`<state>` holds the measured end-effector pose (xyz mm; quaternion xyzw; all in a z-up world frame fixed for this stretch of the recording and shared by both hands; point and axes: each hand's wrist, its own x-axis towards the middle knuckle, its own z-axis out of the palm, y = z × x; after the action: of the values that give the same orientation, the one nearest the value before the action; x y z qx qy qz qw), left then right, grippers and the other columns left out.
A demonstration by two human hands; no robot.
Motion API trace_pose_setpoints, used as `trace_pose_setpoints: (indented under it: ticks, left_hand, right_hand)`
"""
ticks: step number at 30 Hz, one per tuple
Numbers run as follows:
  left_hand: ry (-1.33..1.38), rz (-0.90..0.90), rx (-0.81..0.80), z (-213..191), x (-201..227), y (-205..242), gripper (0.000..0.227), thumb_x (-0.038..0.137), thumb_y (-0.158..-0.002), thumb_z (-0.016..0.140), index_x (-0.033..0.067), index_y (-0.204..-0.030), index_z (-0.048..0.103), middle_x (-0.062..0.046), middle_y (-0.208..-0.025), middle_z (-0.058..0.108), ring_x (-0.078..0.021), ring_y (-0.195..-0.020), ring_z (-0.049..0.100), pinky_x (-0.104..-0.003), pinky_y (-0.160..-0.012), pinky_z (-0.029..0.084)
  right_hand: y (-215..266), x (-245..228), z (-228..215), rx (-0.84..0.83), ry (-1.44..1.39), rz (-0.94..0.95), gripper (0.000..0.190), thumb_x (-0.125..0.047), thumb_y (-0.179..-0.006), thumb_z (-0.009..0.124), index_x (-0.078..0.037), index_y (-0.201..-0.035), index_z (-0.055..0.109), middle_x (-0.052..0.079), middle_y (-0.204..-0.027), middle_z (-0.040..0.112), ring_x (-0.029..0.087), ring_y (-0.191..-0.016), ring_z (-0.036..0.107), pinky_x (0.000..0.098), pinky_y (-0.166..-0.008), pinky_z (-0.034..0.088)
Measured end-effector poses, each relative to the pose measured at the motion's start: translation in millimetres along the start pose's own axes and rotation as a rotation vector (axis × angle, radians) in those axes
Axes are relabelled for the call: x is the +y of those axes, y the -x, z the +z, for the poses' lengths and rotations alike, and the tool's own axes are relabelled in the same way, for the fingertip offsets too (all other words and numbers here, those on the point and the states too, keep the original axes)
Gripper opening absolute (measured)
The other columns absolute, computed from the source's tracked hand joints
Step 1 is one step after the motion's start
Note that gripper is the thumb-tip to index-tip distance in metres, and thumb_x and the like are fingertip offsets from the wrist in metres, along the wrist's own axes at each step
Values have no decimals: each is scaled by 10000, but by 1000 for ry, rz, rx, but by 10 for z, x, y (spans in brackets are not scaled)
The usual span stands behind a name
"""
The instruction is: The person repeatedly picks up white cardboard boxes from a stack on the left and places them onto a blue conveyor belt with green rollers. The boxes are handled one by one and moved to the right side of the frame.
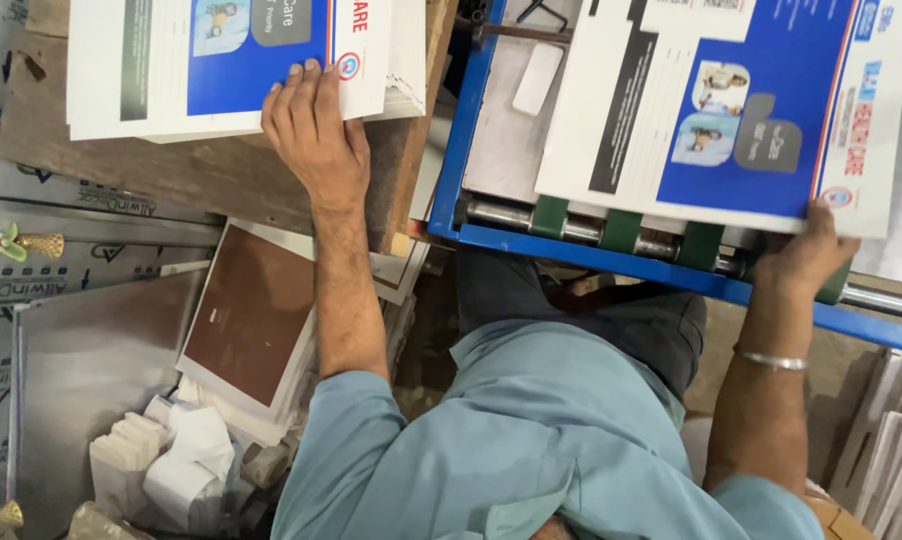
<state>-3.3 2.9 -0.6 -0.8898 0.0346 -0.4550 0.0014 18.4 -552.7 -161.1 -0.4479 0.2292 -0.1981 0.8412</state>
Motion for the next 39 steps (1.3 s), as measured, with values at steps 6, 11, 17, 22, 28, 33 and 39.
trace_pose_setpoints:
  ticks: [6,11,17,22,28,33,39]
  left_hand:
    - [-6,16,22,37,-17,-5,448,455,-1135,535,58,-1302,660,-138,-1331,646,-328,-1281,588,-537,-1115,408]
    - [-46,17,92,61,-3,-16,478,468,-1126,502,54,-1335,615,-148,-1352,619,-331,-1314,556,-551,-1159,372]
    - [-26,-22,4,24,-11,27,403,384,-1115,538,63,-1326,660,-118,-1339,656,-300,-1320,581,-526,-1153,376]
    - [-36,-35,1,37,-4,7,300,253,-1083,644,72,-1319,682,-101,-1326,672,-284,-1316,591,-506,-1150,392]
    - [71,-33,-78,-173,9,-143,316,172,-1008,727,77,-1306,682,-104,-1300,685,-302,-1266,618,-483,-1098,427]
    - [433,-191,-266,-456,-346,-343,305,80,-991,713,110,-1294,721,-95,-1254,719,-336,-1197,651,-476,-1064,501]
    - [346,-94,-78,-231,439,-290,250,75,-893,727,120,-1128,655,-91,-1304,667,-317,-1252,586,-453,-1114,454]
  right_hand:
    - [-318,70,262,-117,-64,-53,475,63,-955,508,82,-1430,493,244,-1353,673,342,-1206,780,454,-1016,691]
    - [-376,64,291,-173,-101,136,413,-16,-1043,531,64,-1446,486,222,-1331,661,338,-1164,757,475,-955,704]
    - [-344,90,43,-183,132,212,386,-150,-1112,515,4,-1457,433,229,-1264,657,351,-1065,747,474,-915,698]
    - [-131,231,-148,-179,69,220,377,-89,-1118,556,31,-1440,401,230,-1223,656,365,-1055,741,466,-934,666]
    - [207,221,26,-355,50,270,303,-115,-1143,582,62,-1373,497,208,-1163,675,325,-1022,728,434,-935,658]
    - [514,-57,699,-504,72,319,267,-113,-1129,584,43,-1343,550,212,-1180,692,331,-1040,738,430,-939,651]
    - [1189,-342,1626,-996,42,325,380,-186,-1124,591,21,-1437,534,194,-1334,667,320,-1162,709,441,-1010,617]
